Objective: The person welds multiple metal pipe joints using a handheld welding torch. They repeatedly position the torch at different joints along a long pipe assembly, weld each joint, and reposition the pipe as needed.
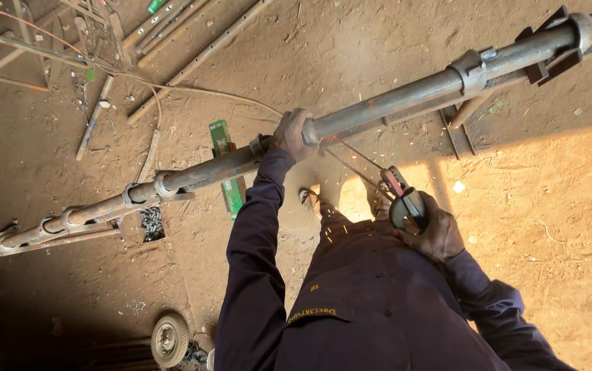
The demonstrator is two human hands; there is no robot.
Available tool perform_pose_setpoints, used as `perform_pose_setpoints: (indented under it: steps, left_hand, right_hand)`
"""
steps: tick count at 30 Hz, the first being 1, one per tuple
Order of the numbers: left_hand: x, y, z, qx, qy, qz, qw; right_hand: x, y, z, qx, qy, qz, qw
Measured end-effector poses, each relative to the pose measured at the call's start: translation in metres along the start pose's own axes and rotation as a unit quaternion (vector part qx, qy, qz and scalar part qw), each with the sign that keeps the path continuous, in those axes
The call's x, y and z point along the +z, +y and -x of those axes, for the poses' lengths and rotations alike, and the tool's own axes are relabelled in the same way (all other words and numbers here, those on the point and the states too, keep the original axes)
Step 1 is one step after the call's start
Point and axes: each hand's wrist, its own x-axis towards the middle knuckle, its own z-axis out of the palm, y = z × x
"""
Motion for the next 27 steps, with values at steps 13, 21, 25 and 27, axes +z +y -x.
perform_pose_setpoints:
  steps: [13,21,25,27]
  left_hand:
    - [0.003,-0.006,-0.003,-0.007,-0.029,-0.013,0.999]
    - [0.007,-0.012,-0.002,-0.006,-0.024,-0.013,1.0]
    - [0.008,-0.014,-0.002,0.026,-0.008,-0.008,1.0]
    - [0.008,-0.013,-0.003,0.041,-0.001,-0.01,0.999]
  right_hand:
    - [-0.001,-0.007,0.001,-0.019,-0.009,-0.011,1.0]
    - [-0.001,-0.007,0.0,-0.012,-0.026,-0.022,0.999]
    - [-0.001,-0.012,-0.002,-0.021,-0.018,-0.023,0.999]
    - [-0.002,-0.016,-0.004,-0.012,-0.019,-0.02,1.0]
